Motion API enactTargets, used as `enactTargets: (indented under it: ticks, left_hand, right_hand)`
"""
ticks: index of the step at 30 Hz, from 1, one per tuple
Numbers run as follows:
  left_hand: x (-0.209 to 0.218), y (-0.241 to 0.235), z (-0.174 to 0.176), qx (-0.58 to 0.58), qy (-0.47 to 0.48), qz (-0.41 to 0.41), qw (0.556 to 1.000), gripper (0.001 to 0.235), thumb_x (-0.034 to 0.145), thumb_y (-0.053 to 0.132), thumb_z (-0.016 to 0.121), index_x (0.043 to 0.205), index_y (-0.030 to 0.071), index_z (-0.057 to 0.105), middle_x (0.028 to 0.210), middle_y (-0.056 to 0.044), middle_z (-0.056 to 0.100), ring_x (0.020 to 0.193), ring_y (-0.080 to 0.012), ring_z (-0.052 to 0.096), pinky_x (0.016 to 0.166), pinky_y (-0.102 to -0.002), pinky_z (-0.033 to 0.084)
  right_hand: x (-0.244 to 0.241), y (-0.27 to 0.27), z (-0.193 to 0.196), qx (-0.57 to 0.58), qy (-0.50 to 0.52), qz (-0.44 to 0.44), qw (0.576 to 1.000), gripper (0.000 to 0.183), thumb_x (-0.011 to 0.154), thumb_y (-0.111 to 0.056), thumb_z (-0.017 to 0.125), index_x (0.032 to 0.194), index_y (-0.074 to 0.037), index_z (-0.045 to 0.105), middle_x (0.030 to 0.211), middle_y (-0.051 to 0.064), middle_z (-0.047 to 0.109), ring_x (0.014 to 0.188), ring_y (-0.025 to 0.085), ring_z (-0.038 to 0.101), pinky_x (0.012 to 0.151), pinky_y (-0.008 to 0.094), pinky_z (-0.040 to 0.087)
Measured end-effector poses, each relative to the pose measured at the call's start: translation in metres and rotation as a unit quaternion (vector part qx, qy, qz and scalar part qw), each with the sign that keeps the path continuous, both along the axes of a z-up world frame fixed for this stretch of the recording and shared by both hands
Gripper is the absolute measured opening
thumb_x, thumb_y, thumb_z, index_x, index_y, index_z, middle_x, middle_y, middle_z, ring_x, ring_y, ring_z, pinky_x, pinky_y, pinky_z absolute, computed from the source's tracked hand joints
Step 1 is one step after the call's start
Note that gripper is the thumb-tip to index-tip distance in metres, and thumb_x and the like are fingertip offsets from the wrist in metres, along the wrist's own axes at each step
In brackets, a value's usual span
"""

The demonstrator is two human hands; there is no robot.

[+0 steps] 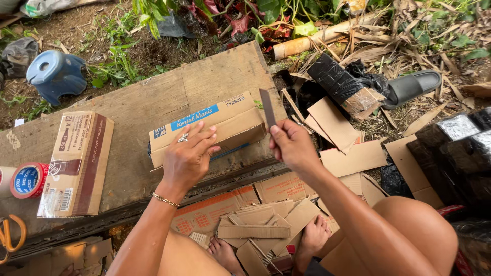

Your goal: The person folds and cuts a flat cardboard sheet on a wooden table using a utility knife, then assembles it into a small rectangular box. They fold flaps, score edges, and press the box into shape.

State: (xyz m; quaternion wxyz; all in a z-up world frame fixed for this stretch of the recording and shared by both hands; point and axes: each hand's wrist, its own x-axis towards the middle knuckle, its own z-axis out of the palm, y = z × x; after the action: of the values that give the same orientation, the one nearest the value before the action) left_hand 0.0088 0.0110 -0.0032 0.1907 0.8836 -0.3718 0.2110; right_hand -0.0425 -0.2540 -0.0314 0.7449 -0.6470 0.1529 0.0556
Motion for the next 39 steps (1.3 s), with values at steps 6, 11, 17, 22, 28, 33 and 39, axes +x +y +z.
enactTargets:
  ticks: [6, 11, 17, 22, 28, 33, 39]
  left_hand:
    - [0.000, 0.003, 0.002, -0.021, -0.004, -0.002, 1.000, 0.024, 0.083, 0.017, 0.081, 0.106, 0.010, 0.078, 0.123, -0.002, 0.074, 0.126, -0.0241, 0.065, 0.111, -0.044, 0.048]
    - [0.001, 0.006, -0.001, -0.027, 0.004, -0.008, 1.000, 0.021, 0.083, 0.018, 0.082, 0.103, 0.012, 0.079, 0.122, 0.000, 0.075, 0.126, -0.0229, 0.065, 0.111, -0.043, 0.047]
    - [0.001, 0.008, -0.002, -0.027, 0.004, -0.006, 1.000, 0.022, 0.083, 0.019, 0.082, 0.103, 0.012, 0.079, 0.122, 0.000, 0.074, 0.126, -0.0229, 0.064, 0.111, -0.043, 0.047]
    - [0.000, 0.007, -0.006, -0.024, -0.007, 0.005, 1.000, 0.024, 0.084, 0.019, 0.081, 0.106, 0.010, 0.078, 0.125, -0.002, 0.073, 0.126, -0.0240, 0.065, 0.111, -0.043, 0.047]
    - [0.000, 0.004, -0.010, -0.024, -0.011, 0.024, 0.999, 0.022, 0.087, 0.018, 0.079, 0.107, 0.010, 0.077, 0.127, -0.004, 0.072, 0.124, -0.0246, 0.065, 0.112, -0.045, 0.047]
    - [0.001, 0.007, -0.009, -0.011, -0.005, 0.012, 1.000, 0.023, 0.088, 0.021, 0.078, 0.109, 0.010, 0.077, 0.128, -0.003, 0.072, 0.124, -0.0245, 0.065, 0.111, -0.045, 0.047]
    - [0.002, 0.009, -0.005, -0.007, -0.012, -0.002, 1.000, 0.021, 0.088, 0.022, 0.078, 0.107, 0.012, 0.077, 0.127, -0.002, 0.073, 0.124, -0.0229, 0.066, 0.111, -0.043, 0.048]
  right_hand:
    - [0.004, 0.012, -0.004, -0.029, 0.013, 0.018, 0.999, 0.023, 0.105, -0.023, 0.050, 0.092, -0.006, 0.058, 0.065, -0.001, 0.057, 0.049, 0.008, 0.047, 0.045, 0.025, 0.038]
    - [0.008, 0.007, -0.012, -0.017, -0.014, 0.022, 1.000, 0.025, 0.107, -0.026, 0.048, 0.096, -0.009, 0.062, 0.062, -0.006, 0.043, 0.053, 0.005, 0.036, 0.046, 0.024, 0.029]
    - [0.011, 0.008, -0.009, -0.001, 0.005, 0.019, 1.000, 0.025, 0.106, -0.026, 0.050, 0.095, -0.006, 0.063, 0.060, -0.007, 0.041, 0.049, 0.005, 0.033, 0.043, 0.025, 0.027]
    - [0.012, 0.000, -0.006, 0.006, 0.027, 0.037, 0.999, 0.025, 0.106, -0.025, 0.051, 0.094, -0.005, 0.061, 0.060, -0.007, 0.038, 0.048, 0.004, 0.029, 0.042, 0.025, 0.023]
    - [-0.021, 0.020, -0.012, 0.063, 0.036, 0.001, 0.997, 0.022, 0.105, -0.025, 0.048, 0.097, -0.007, 0.058, 0.059, -0.005, 0.040, 0.046, 0.006, 0.033, 0.041, 0.025, 0.026]
    - [-0.019, 0.023, -0.019, 0.027, 0.029, -0.005, 0.999, 0.026, 0.108, -0.027, 0.046, 0.096, -0.007, 0.058, 0.060, -0.005, 0.041, 0.047, 0.006, 0.034, 0.042, 0.025, 0.028]
    - [0.003, 0.028, -0.018, 0.054, 0.039, -0.030, 0.997, 0.025, 0.108, -0.027, 0.045, 0.095, -0.008, 0.056, 0.059, -0.006, 0.037, 0.046, 0.005, 0.028, 0.041, 0.025, 0.025]
